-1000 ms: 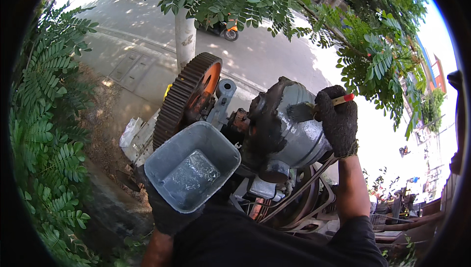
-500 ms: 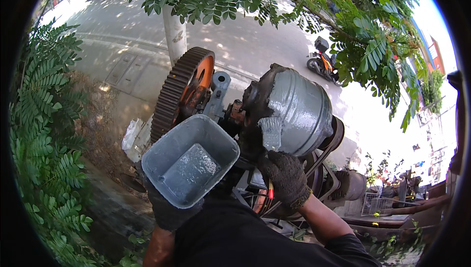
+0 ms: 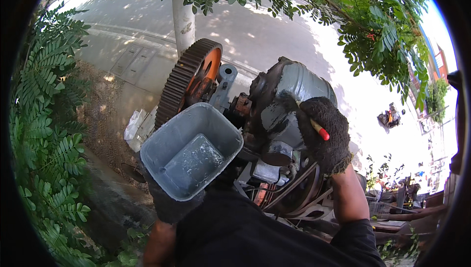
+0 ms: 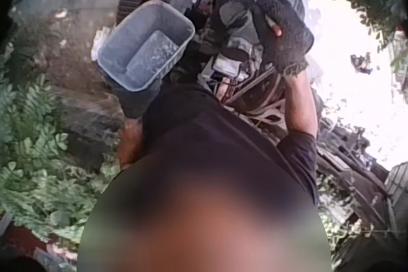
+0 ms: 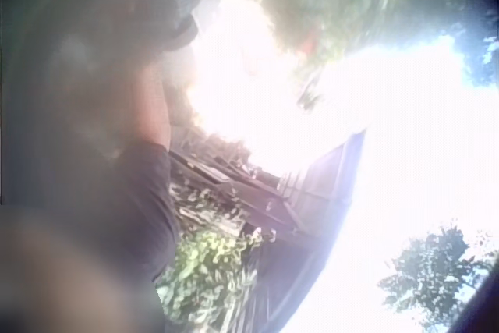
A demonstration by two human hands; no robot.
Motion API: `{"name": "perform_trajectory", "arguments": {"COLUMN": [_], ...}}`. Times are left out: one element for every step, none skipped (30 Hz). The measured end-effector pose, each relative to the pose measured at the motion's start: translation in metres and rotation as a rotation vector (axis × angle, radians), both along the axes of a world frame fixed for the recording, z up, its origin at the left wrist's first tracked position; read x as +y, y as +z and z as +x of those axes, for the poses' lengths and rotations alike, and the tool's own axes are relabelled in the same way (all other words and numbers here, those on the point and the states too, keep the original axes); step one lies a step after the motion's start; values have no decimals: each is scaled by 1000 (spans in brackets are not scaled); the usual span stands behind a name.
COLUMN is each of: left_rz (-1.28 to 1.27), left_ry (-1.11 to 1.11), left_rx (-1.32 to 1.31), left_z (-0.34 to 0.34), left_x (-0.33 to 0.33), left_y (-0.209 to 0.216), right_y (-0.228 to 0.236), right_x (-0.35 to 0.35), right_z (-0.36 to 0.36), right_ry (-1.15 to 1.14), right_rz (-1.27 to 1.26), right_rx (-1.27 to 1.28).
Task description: The person paints a stationary piece of machinery outdoors using a paintbrush and a container of grey paint. They repeatedly dip the brush and apply paint to the motor housing, gears, and frame while the camera shakes significantly.
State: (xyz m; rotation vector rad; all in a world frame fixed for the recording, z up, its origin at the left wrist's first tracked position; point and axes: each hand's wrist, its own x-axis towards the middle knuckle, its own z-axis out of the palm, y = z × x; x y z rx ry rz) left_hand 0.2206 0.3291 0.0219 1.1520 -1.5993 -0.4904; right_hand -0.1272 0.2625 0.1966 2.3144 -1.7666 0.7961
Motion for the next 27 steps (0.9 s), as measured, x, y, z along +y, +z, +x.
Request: {"name": "perform_trajectory", "arguments": {"left_rz": [4,44,84,109,130,133,117,161,188,215,197,177,158,169,186,167,114,22,-70,-101,-129,-111,-89,-25,-17,20,5], "left_ry": [14,30,48,63,85,104,125,93,60,24,37,46,71,87,120,152,185,220,253,227,205,185,174,166,152,145,132], "left_rx": [19,-12,-42,-84,-71,-71,-84,0,72,142,108,70,-1,-57,-141,-211,-282,-335,-386,-421,-455,-478,-465,-440,-417,-308,-202], "left_z": [2,4,6,7,7,7,7,7,8,9,10,12,14,17,18,19,19,18,17,16,14,13,11,10,8,7,5], "left_x": [4,7,10,13,15,16,17,17,16,16,16,16,16,16,16,16,14,11,9,7,5,4,4,4,4,4,4], "left_y": [-6,-11,-16,-20,-24,-27,-29,-31,-32,-32,-32,-33,-33,-33,-33,-33,-34,-34,-33,-31,-28,-25,-20,-16,-13,-10,-8], "right_y": [9,13,14,10,2,-12,-27,-45,-65,-82,-93,-102,-108,-109,-107,-100,-93,-84,-74,-63,-53,-45,-37,-32,-30,-32,-36], "right_x": [-2,-3,-2,1,4,10,17,24,33,40,44,49,51,53,53,51,49,46,42,38,33,29,26,23,21,22,23], "right_z": [-5,-8,-10,-9,-8,-3,1,6,13,18,18,19,21,22,22,20,20,18,16,11,6,1,-4,-9,-13,-15,-16], "right_ry": [-21,17,51,110,169,132,208,274,297,311,357,396,431,411,373,331,288,165,126,100,59,104,129,151,114,100,67], "right_rz": [-13,-55,-75,-78,-81,22,60,48,157,287,274,291,277,291,310,330,387,402,345,299,267,150,50,-48,-70,-114,-128], "right_rx": [26,20,36,103,168,310,380,443,408,405,300,217,135,106,111,115,130,26,24,34,63,91,136,194,70,62,47]}}
